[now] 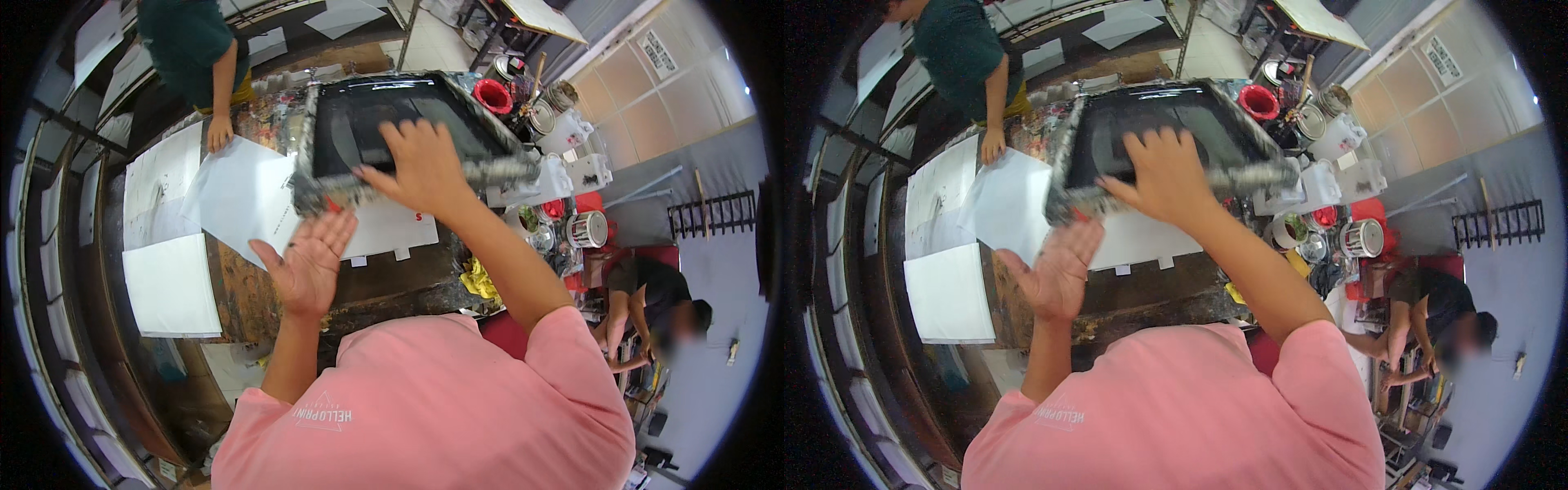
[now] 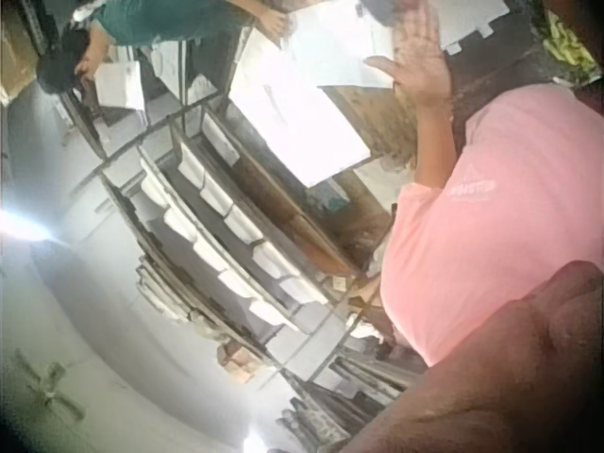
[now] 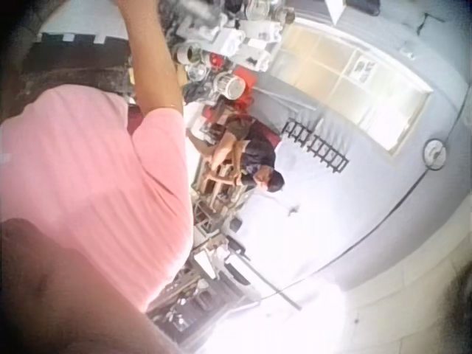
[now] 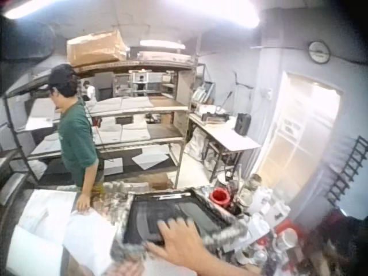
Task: The person performs screen printing on white paper sheets using a squeegee to pull ink across a screen frame. They repeatedly place new sheets, apply ink, and remove printed sheets, stacking them on the table.
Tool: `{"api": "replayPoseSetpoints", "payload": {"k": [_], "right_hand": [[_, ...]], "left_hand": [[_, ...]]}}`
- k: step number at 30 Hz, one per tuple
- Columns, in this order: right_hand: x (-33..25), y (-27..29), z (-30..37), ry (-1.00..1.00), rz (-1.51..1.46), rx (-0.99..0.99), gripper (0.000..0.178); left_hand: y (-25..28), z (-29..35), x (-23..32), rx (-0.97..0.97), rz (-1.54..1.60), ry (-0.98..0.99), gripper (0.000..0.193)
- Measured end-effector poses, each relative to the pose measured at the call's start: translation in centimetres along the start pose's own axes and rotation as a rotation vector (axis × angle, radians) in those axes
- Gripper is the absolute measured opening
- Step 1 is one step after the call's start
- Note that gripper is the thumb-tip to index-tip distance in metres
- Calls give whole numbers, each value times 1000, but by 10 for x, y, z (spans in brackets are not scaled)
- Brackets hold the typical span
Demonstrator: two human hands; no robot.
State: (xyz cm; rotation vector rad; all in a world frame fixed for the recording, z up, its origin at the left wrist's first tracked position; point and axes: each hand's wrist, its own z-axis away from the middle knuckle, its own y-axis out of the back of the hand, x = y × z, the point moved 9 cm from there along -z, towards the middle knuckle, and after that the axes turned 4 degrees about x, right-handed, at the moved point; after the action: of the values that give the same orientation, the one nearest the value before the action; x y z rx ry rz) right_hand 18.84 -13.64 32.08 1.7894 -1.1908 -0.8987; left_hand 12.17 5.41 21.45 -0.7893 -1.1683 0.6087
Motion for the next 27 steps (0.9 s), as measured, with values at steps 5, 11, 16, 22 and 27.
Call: {"api": "replayPoseSetpoints", "payload": {"k": [5,11,16,22,27], "right_hand": [[40,-130,88,-43,-210,-446,48],[36,-199,157,-98,-232,-716,46],[1,-195,182,-39,-75,-557,42],[27,-229,122,7,-14,-315,38],[83,-273,25,-30,48,-236,38]], "left_hand": [[114,39,-89,361,71,359,140],[197,30,-150,413,-4,485,144],[205,27,-155,571,-98,543,145],[219,36,-160,662,-110,576,142],[219,29,-158,501,-174,590,135]]}}
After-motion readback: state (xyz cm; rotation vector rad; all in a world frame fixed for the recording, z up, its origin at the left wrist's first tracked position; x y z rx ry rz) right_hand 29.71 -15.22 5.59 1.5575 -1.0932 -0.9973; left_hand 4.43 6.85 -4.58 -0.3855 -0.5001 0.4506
